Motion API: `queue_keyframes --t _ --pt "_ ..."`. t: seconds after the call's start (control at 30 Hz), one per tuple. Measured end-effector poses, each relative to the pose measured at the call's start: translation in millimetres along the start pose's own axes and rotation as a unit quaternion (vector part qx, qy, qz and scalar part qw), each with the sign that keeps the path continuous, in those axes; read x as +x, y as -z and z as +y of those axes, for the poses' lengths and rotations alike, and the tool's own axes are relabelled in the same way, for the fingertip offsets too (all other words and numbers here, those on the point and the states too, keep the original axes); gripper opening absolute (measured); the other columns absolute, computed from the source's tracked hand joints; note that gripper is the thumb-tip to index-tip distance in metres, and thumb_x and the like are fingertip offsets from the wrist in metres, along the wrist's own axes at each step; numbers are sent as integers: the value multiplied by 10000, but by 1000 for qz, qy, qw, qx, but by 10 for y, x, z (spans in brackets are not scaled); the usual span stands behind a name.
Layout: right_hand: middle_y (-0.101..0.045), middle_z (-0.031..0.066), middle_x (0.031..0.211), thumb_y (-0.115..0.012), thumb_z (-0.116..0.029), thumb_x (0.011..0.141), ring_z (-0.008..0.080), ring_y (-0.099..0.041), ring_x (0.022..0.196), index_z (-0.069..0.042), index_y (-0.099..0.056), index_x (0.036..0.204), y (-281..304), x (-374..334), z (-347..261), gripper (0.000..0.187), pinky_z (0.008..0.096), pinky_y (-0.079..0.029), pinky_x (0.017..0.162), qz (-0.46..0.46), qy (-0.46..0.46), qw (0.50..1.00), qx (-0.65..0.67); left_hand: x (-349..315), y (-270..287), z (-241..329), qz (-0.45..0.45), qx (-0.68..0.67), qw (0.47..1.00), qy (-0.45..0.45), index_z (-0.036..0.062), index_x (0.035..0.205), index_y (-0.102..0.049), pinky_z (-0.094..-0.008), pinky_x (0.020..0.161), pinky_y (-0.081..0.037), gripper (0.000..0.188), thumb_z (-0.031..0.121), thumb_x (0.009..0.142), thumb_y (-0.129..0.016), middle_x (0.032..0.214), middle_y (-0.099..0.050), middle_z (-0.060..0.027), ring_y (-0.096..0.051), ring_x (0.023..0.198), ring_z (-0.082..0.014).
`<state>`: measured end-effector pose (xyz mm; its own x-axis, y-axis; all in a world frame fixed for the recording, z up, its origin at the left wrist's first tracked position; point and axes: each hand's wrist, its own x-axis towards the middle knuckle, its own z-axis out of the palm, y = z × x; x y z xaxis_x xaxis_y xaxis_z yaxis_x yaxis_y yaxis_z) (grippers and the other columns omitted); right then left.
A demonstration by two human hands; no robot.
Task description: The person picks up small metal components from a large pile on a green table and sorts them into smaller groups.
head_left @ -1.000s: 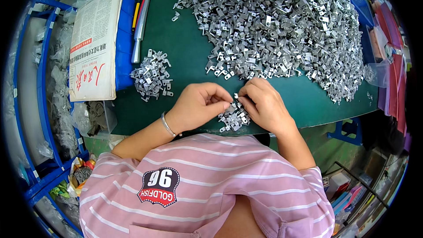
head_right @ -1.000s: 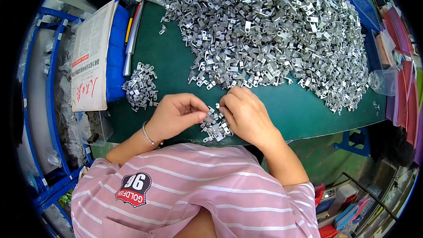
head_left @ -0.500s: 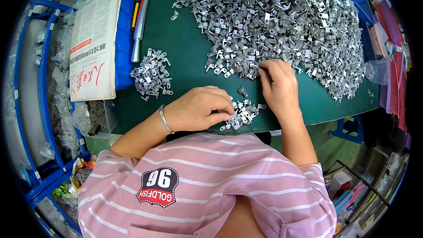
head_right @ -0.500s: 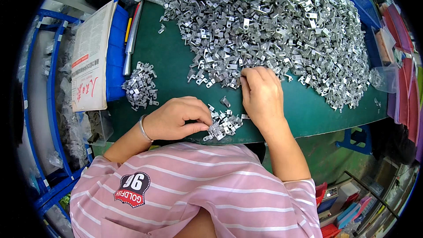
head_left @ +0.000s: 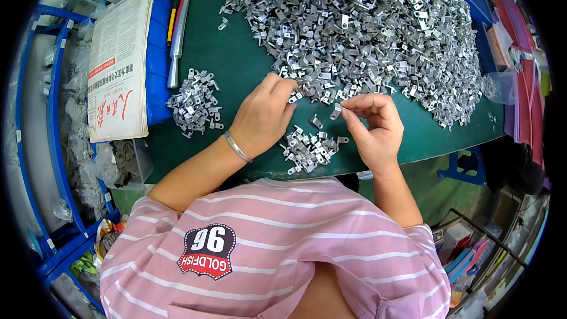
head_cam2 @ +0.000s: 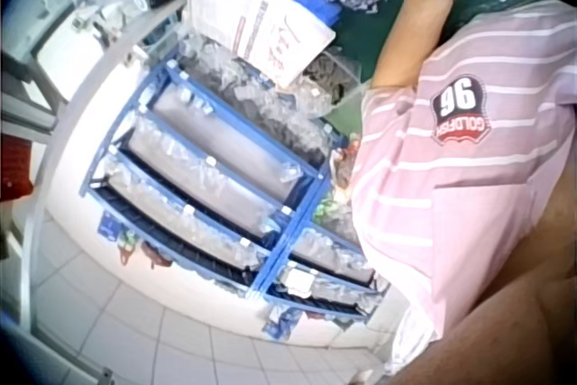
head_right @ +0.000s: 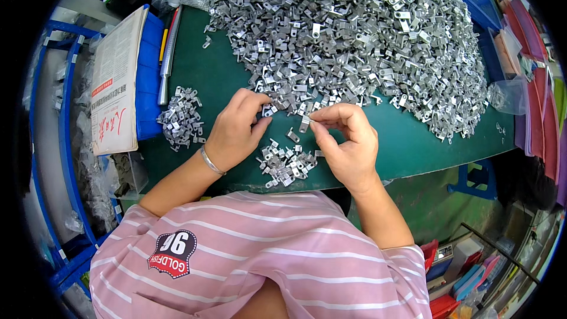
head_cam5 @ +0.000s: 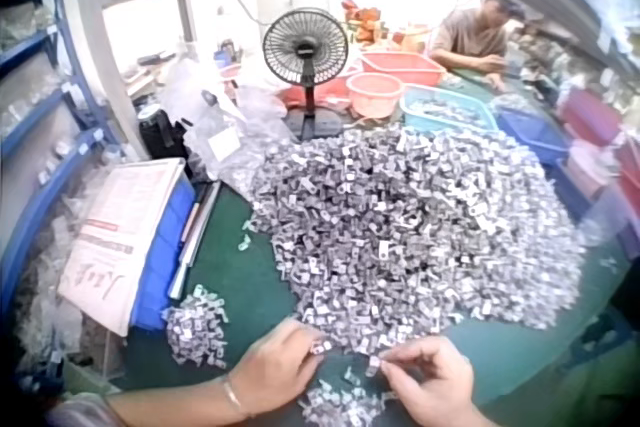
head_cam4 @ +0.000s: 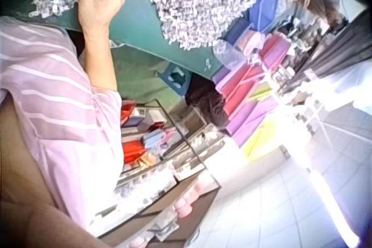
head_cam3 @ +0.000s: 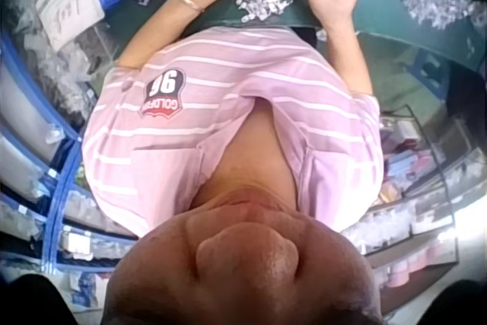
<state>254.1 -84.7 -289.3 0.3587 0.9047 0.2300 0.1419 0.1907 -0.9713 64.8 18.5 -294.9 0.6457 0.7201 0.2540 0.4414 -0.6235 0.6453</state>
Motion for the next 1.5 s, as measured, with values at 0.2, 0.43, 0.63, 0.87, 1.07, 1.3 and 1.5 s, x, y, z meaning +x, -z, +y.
queue_keyframes --t 0.2,0.43,0.63,0.87,1.07,1.3,1.5 --pt "-680 110 858 -655 112 725 273 -663 779 -21 -618 831 -28 -21 -11 174 345 -526 711 -105 144 960 -214 -29 33 -28 1 -12 1000 -17 23 951 -604 -353 652 -511 214 -29 770 -704 947 -561 -117 -618 737 -271" --pt "-671 140 837 -636 54 775 295 -661 759 4 -657 862 -24 -23 -6 102 340 -527 684 -115 79 974 -180 -68 100 -30 -7 -66 998 16 4 877 -608 -293 680 -531 146 -64 776 -689 895 -604 -106 -648 790 -219" --pt "-603 124 911 -743 -51 743 329 -590 869 -23 -641 987 -66 134 106 266 416 -479 770 -76 65 922 -375 -136 72 -96 -13 -353 927 123 -23 925 -605 -277 808 -549 131 -100 829 -650 994 -619 -103 -650 890 -165" --pt "-587 125 933 -765 -43 698 336 -577 896 -34 -617 978 -65 128 146 317 425 -469 788 -78 56 923 -372 -180 13 -118 -29 -584 797 153 -37 979 -599 -323 875 -564 186 -149 832 -621 1035 -605 -120 -661 988 -247" --pt "-589 118 938 -747 -31 701 330 -575 889 -41 -605 944 -87 105 138 282 418 -466 781 -68 93 915 -386 -196 32 -84 -41 -658 720 219 -44 1052 -614 -351 876 -582 222 -124 845 -620 1039 -610 -127 -672 1019 -294" --pt "-620 92 895 -730 20 694 314 -577 835 -52 -594 911 -112 98 169 266 408 -456 748 -63 159 916 -362 -206 58 -99 -61 -696 656 283 -44 1048 -621 -338 882 -577 195 -94 859 -626 1060 -619 -129 -666 1045 -299" --pt "-625 78 863 -719 83 726 222 -614 799 -42 -567 927 -136 23 168 281 322 -497 708 -10 48 964 -263 -201 8 -27 -38 -585 786 194 -46 1056 -604 -349 950 -533 258 -144 820 -641 1104 -579 -111 -650 1081 -296"
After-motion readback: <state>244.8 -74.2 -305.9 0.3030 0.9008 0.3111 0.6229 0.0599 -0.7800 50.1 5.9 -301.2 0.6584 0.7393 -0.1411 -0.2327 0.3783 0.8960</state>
